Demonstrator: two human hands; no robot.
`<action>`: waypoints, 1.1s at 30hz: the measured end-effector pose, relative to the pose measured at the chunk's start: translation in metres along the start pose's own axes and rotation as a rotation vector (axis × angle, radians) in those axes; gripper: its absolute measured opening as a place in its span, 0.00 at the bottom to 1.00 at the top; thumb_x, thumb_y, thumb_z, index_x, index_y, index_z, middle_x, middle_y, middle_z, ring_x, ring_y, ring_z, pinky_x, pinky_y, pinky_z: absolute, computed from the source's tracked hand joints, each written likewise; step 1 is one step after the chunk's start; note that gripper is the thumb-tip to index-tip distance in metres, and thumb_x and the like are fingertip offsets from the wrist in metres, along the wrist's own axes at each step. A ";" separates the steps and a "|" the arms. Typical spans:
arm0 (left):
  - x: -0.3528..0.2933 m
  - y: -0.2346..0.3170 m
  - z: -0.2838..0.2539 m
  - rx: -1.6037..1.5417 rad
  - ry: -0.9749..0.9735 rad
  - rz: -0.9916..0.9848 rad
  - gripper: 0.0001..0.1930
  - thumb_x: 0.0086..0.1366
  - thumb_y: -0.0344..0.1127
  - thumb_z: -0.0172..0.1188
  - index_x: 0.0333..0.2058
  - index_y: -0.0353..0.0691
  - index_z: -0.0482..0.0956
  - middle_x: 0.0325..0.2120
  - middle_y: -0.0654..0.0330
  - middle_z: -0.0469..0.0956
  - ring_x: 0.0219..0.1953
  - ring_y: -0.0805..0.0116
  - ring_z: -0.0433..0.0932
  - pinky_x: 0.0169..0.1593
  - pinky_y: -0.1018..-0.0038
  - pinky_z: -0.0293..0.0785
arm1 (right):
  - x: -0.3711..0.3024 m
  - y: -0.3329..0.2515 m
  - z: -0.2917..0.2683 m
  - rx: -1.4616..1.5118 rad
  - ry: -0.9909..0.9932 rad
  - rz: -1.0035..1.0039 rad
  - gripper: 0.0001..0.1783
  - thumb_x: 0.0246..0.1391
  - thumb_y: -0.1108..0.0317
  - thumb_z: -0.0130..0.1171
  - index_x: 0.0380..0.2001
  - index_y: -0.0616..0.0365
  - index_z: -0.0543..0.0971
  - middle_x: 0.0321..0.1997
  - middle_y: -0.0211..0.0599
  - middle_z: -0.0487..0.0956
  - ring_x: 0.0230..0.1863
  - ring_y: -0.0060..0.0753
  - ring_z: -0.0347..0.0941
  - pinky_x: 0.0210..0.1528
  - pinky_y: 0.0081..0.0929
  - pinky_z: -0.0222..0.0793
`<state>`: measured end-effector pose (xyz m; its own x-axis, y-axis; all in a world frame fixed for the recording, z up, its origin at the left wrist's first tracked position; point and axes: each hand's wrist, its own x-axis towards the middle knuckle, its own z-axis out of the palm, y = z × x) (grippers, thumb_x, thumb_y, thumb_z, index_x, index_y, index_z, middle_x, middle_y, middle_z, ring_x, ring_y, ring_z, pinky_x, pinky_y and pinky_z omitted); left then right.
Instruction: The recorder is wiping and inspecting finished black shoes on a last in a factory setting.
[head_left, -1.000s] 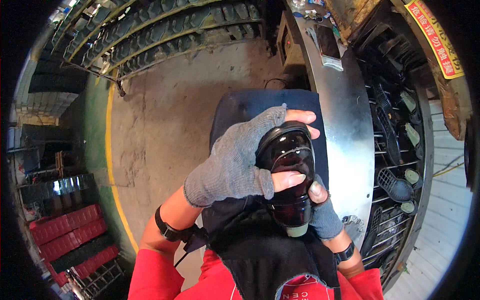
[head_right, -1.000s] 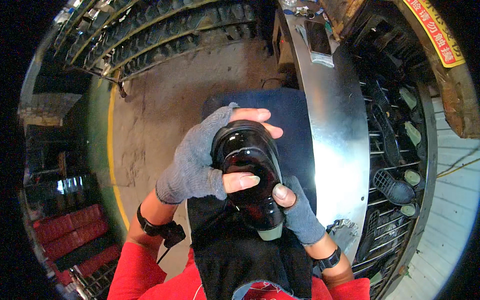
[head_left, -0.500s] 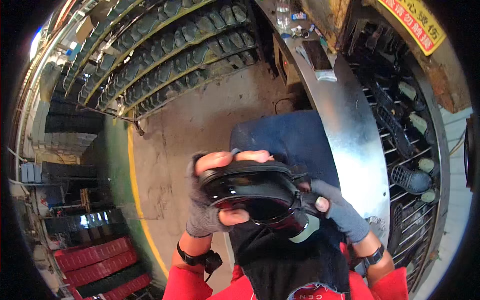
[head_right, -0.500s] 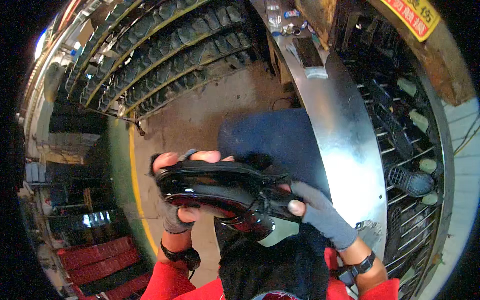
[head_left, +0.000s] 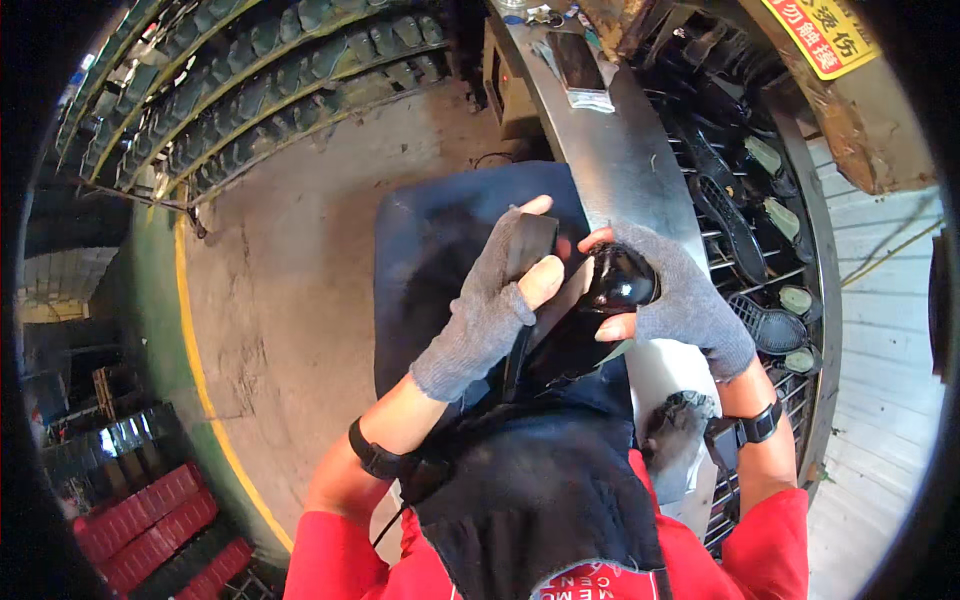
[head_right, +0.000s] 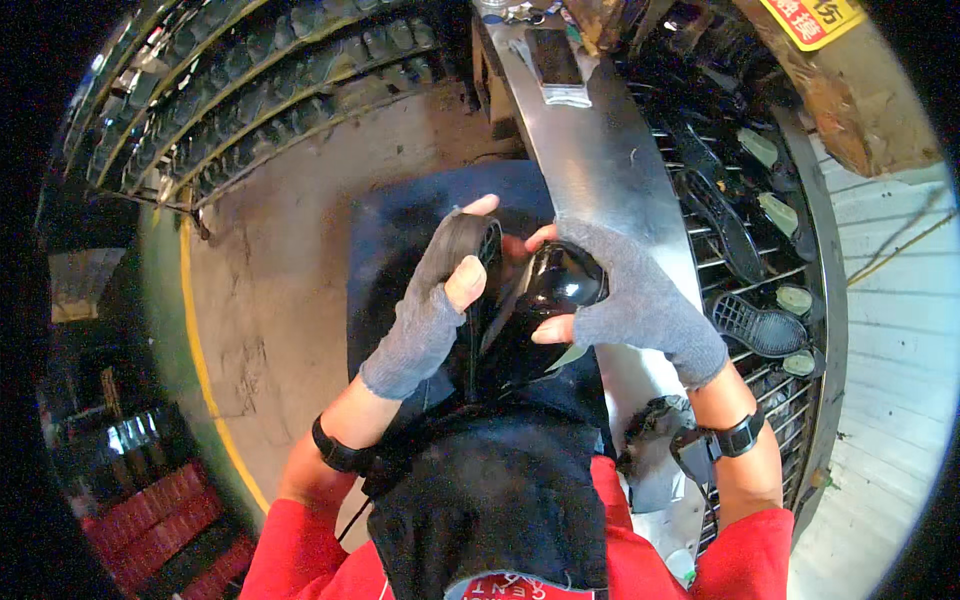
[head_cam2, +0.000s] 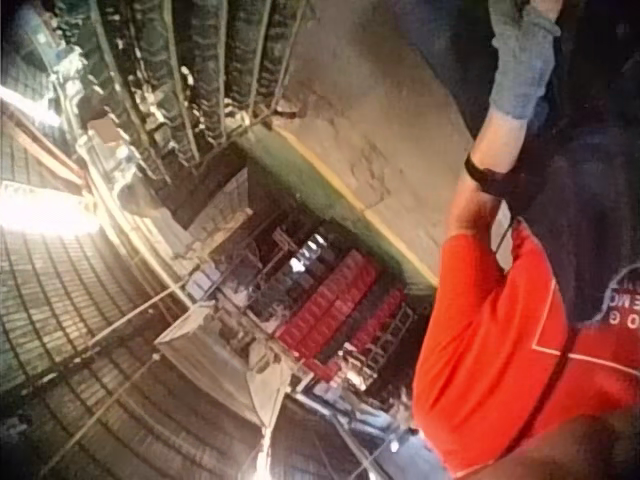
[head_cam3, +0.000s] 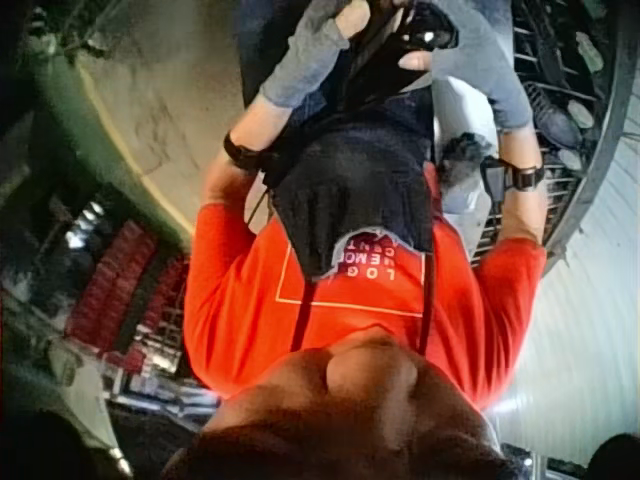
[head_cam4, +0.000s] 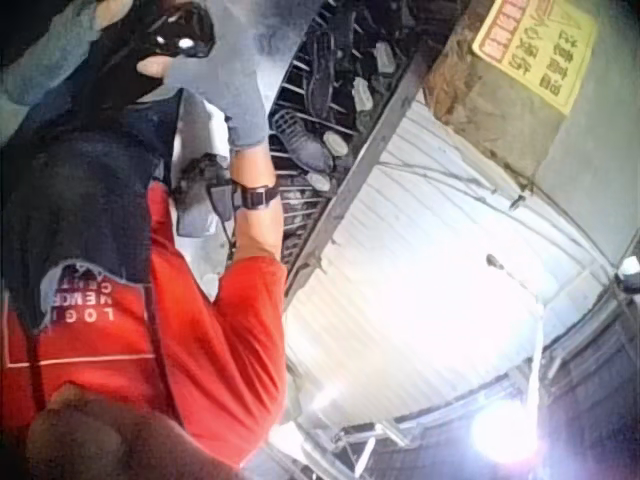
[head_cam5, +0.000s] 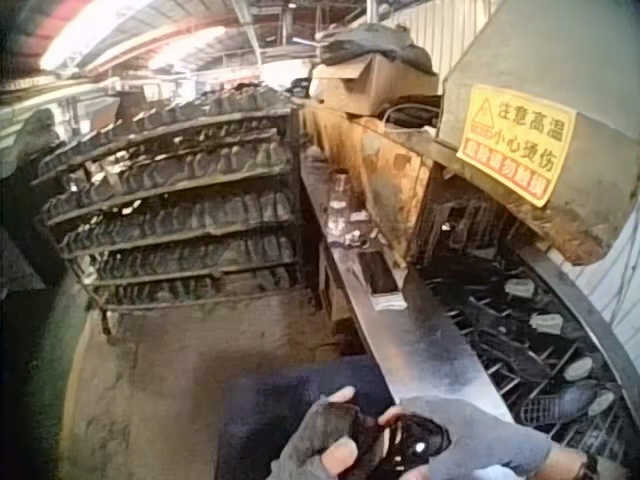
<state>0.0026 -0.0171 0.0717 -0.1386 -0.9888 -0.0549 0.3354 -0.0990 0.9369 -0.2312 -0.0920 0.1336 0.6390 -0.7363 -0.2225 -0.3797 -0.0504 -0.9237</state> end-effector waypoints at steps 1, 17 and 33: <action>0.001 -0.006 -0.001 0.009 0.020 -0.040 0.43 0.74 0.62 0.59 0.74 0.35 0.62 0.62 0.57 0.73 0.66 0.66 0.71 0.70 0.67 0.65 | 0.005 0.000 0.006 0.024 0.001 -0.010 0.43 0.36 0.59 0.87 0.58 0.56 0.81 0.53 0.33 0.82 0.59 0.29 0.78 0.66 0.31 0.70; -0.032 0.002 -0.001 0.354 0.247 0.152 0.51 0.64 0.81 0.53 0.61 0.33 0.70 0.55 0.55 0.73 0.58 0.62 0.74 0.63 0.64 0.70 | 0.006 -0.036 0.042 -0.356 0.071 -0.211 0.40 0.37 0.46 0.84 0.50 0.57 0.80 0.42 0.46 0.85 0.44 0.54 0.85 0.45 0.42 0.80; -0.059 0.038 0.010 0.182 0.059 0.068 0.22 0.81 0.43 0.47 0.34 0.32 0.80 0.33 0.53 0.81 0.38 0.61 0.78 0.53 0.63 0.72 | -0.046 -0.063 0.042 -0.513 -0.411 -0.057 0.58 0.43 0.28 0.75 0.61 0.69 0.71 0.50 0.57 0.80 0.43 0.59 0.84 0.44 0.46 0.82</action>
<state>0.0140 0.0391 0.1139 -0.0652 -0.9979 -0.0047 0.1673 -0.0156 0.9858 -0.2085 -0.0266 0.1884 0.8325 -0.4106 -0.3720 -0.5431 -0.4715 -0.6948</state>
